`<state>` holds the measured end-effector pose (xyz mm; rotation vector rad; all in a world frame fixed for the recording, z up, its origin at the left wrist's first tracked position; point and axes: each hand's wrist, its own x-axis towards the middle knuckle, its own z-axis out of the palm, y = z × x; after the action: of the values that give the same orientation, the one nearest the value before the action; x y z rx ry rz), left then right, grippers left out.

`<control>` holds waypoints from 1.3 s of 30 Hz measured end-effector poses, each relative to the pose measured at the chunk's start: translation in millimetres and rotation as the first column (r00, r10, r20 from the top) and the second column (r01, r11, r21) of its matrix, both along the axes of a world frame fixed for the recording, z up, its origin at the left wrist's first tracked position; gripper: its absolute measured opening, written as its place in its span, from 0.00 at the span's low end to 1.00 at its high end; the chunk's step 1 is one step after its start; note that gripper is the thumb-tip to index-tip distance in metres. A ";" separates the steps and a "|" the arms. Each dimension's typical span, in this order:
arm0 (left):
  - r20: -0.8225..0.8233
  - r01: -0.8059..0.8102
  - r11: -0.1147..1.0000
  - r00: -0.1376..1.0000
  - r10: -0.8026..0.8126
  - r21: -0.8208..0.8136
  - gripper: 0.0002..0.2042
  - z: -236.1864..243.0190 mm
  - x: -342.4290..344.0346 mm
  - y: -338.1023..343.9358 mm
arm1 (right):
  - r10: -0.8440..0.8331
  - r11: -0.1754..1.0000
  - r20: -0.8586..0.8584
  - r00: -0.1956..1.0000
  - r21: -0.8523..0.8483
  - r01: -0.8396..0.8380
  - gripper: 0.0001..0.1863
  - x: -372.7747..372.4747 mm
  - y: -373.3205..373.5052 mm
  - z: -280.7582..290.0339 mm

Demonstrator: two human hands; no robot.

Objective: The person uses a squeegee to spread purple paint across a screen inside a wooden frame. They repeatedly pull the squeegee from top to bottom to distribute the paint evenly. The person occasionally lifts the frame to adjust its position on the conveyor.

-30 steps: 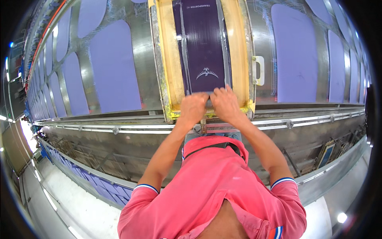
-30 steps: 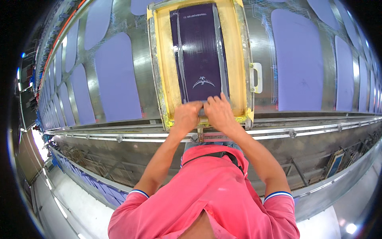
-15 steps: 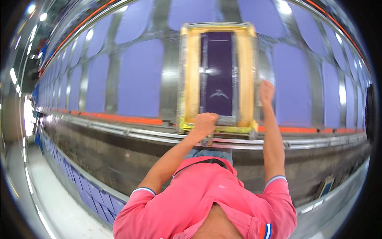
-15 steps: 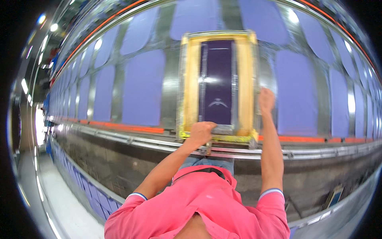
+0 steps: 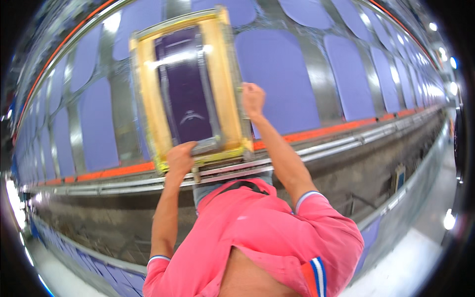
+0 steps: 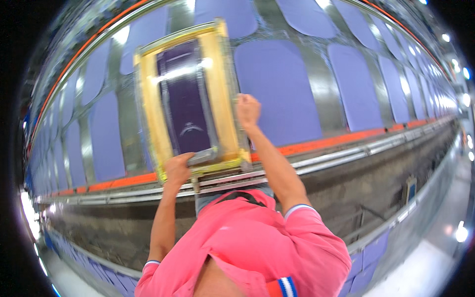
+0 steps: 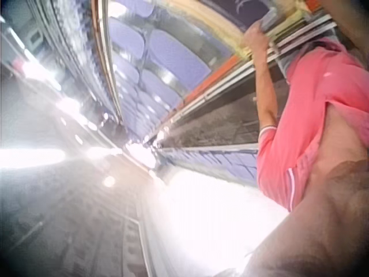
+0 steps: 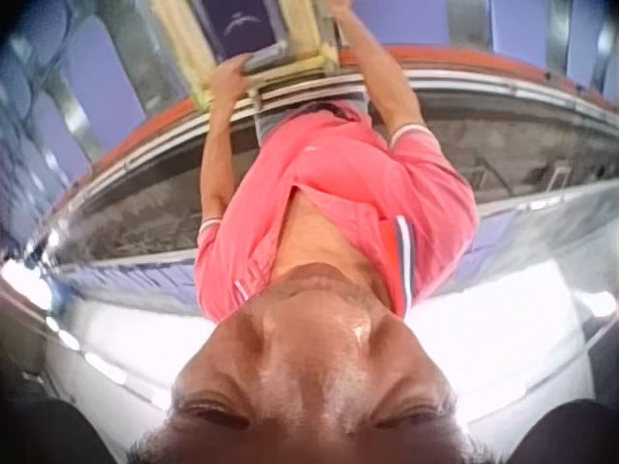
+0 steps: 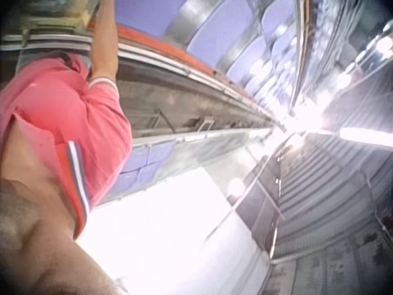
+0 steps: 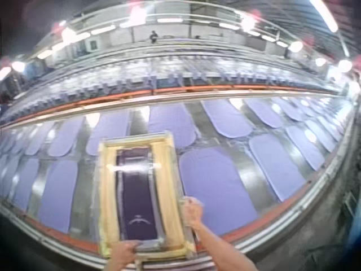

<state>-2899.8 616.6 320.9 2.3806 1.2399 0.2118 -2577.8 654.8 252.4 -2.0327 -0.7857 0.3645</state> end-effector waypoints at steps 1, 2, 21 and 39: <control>-0.039 0.018 1.000 0.999 -0.019 -0.016 0.20 9.3 -14.7 10.9 | -0.016 0.998 -0.081 0.997 -0.066 0.010 0.19 -17.9 5.2 2.3; -0.051 0.035 0.999 0.998 -0.036 -0.028 0.20 17.0 -33.3 17.5 | -0.026 0.998 -0.070 0.997 -0.051 0.022 0.19 -39.2 9.2 2.4; 0.076 0.130 0.987 0.988 -0.137 0.098 0.16 -7.9 -72.6 31.0 | 0.090 0.918 0.186 0.979 -0.396 -0.009 0.19 -56.1 30.1 -10.4; -0.227 0.198 0.978 0.957 -0.179 0.065 0.15 -3.5 113.5 476.3 | 0.923 0.359 0.140 0.358 -0.649 -0.671 0.24 -37.8 377.3 83.6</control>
<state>-2786.3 1092.9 317.4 2.6370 1.1057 -0.0621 -2615.6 1032.1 336.0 -2.0005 -2.3444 0.6850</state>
